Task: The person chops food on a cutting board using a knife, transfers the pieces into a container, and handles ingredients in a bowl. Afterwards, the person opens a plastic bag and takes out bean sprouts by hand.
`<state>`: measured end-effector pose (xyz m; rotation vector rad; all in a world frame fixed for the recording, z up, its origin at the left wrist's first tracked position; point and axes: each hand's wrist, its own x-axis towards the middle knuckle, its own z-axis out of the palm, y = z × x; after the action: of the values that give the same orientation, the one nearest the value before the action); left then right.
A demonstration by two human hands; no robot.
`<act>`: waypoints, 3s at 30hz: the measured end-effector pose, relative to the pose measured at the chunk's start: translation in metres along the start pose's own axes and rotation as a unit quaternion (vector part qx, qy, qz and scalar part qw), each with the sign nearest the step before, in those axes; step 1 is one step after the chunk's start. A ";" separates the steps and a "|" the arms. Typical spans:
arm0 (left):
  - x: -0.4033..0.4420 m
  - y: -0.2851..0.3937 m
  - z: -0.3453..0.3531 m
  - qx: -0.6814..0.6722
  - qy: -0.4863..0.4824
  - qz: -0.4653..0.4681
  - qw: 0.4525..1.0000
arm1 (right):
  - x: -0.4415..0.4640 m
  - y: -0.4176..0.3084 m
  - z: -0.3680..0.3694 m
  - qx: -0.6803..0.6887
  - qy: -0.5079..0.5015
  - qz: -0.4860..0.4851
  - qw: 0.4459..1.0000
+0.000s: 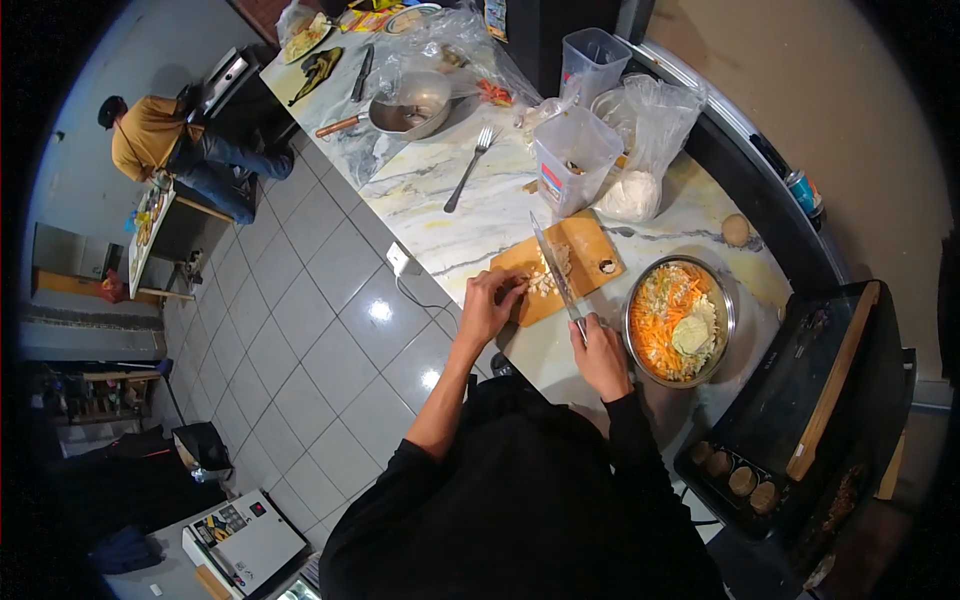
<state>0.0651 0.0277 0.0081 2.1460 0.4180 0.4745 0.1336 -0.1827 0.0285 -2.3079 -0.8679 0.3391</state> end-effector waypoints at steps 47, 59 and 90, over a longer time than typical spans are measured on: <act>0.025 0.002 0.016 -0.220 -0.030 -0.102 0.970 | -0.029 0.008 0.007 0.116 0.039 0.056 0.991; 0.018 0.004 0.012 -0.363 -0.026 -0.182 0.913 | -0.021 0.017 0.025 0.062 0.111 0.041 0.991; 0.018 0.014 0.030 -0.361 -0.003 -0.162 0.918 | 0.069 -0.015 0.039 0.439 0.057 0.015 0.896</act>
<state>0.0968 0.0071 0.0063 1.3316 0.4909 0.3567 0.1602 -0.1097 0.0080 -1.4735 -0.4641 0.4825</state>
